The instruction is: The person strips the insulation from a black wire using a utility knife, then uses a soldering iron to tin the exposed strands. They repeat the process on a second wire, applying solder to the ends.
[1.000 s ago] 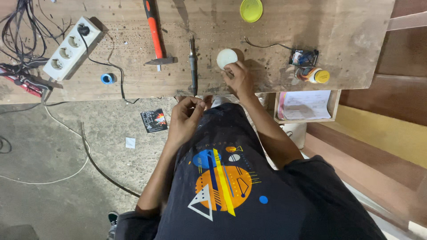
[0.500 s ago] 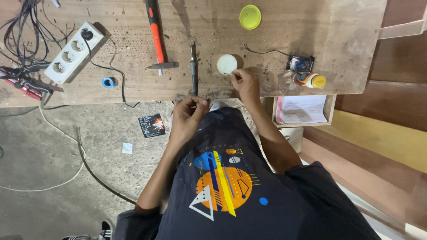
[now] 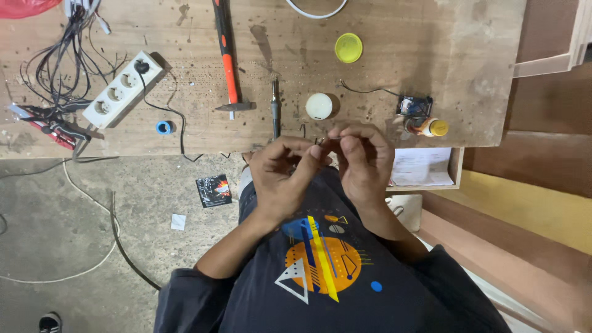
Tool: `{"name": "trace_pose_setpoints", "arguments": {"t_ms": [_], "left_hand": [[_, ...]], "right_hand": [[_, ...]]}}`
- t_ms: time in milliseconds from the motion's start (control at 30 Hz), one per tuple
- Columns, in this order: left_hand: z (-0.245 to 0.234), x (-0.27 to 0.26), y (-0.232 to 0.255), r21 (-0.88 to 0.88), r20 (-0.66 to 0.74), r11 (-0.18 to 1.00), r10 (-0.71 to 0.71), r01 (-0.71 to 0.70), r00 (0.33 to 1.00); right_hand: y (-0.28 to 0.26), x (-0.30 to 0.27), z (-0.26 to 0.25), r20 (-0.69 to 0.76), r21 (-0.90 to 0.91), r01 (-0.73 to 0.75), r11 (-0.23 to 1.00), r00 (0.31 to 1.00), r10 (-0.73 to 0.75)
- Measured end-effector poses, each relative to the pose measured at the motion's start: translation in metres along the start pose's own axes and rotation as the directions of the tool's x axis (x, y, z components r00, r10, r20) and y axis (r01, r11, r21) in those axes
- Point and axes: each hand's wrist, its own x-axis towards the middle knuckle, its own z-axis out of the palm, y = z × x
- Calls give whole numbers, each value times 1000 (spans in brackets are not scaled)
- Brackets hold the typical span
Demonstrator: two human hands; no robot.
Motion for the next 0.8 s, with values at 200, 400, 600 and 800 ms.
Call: {"name": "trace_pose_setpoints", "arguments": {"t_ms": [200, 400, 600, 800], "left_hand": [[-8, -7, 1, 11, -8, 998, 65, -65, 998], [-6, -8, 7, -7, -27, 997, 82, -83, 996], [-5, -7, 13, -17, -33, 997, 69, -70, 997], [-5, -5, 11, -14, -32, 998, 69, -69, 997]], "right_hand": [[-7, 3, 12, 76, -96, 175, 980, 983, -169], [-21, 3, 27, 155, -231, 254, 939, 963, -223], [-19, 5, 31, 163, -231, 280, 932, 955, -247], [-19, 4, 29, 154, -232, 304, 924, 949, -273]]}}
